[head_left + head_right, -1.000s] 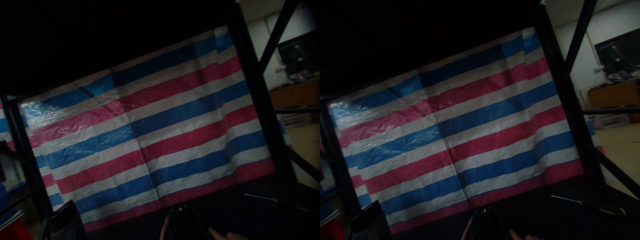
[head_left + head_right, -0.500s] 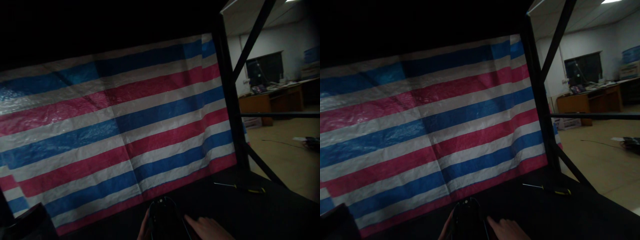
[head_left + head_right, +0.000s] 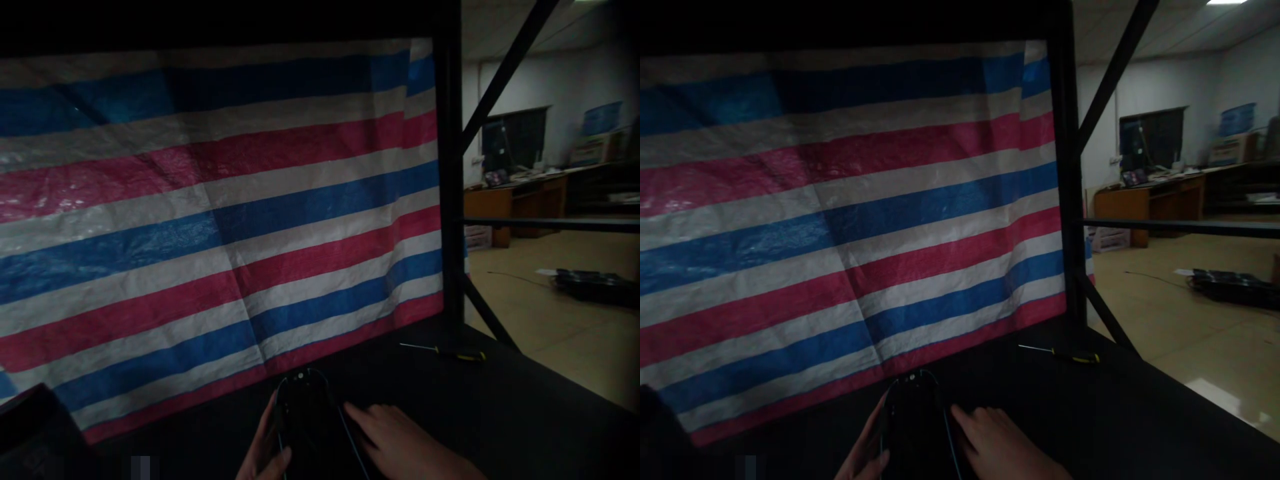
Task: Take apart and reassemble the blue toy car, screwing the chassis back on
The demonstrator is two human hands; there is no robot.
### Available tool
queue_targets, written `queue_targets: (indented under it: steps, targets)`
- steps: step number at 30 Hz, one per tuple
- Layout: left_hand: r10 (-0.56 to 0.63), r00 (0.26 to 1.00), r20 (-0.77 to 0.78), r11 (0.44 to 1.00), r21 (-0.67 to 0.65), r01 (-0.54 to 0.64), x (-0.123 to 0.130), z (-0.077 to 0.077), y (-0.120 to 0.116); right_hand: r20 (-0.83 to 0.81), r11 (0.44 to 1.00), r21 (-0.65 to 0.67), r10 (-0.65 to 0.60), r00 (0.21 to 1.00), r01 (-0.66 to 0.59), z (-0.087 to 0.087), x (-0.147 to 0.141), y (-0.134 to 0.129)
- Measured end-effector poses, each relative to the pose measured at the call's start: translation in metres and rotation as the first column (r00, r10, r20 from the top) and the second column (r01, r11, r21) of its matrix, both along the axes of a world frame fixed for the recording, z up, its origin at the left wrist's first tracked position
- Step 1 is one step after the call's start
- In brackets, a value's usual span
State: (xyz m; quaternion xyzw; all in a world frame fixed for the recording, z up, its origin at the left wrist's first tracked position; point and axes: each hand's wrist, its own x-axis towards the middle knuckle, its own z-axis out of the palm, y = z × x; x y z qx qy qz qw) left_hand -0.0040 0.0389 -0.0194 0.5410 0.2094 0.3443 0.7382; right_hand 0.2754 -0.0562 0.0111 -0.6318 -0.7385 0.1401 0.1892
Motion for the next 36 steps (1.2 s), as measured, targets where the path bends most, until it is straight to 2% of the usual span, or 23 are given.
queue_targets:
  steps: [3, 7, 12, 16, 20, 25, 36]
  targets:
    - [0.019, 1.000, -0.006, 0.999, -0.047, -0.019, 0.003, 0.014, -0.012, 0.028, 1.000, 0.007, 0.012, 1.000, -0.012, 0.000, 0.002, -0.003]
    - [0.042, 0.997, -0.071, 0.998, -0.033, -0.045, 0.007, 0.031, -0.024, 0.089, 0.999, -0.038, 0.027, 0.996, -0.024, 0.010, 0.004, -0.004]
    - [0.069, 0.993, -0.099, 0.997, -0.027, -0.072, 0.010, 0.040, -0.029, 0.148, 0.996, -0.073, 0.062, 0.987, -0.051, 0.019, 0.006, -0.005]
    - [0.109, 0.982, -0.156, 0.994, 0.008, -0.109, 0.012, 0.042, -0.029, 0.164, 0.991, -0.124, 0.063, 0.984, -0.043, 0.019, 0.011, -0.007]
    - [0.103, 0.985, -0.135, 0.995, 0.010, -0.103, 0.015, 0.037, -0.025, 0.157, 0.988, -0.147, 0.071, 0.985, -0.048, 0.016, 0.015, -0.006]
    - [0.072, 0.991, -0.111, 0.997, 0.038, -0.068, 0.015, 0.031, -0.023, 0.147, 0.988, -0.139, 0.091, 0.985, -0.070, 0.013, 0.017, -0.006]
    - [0.069, 0.990, -0.127, 0.996, 0.057, -0.062, 0.015, 0.032, -0.023, 0.186, 0.991, -0.105, 0.097, 0.978, -0.078, 0.011, 0.018, -0.006]
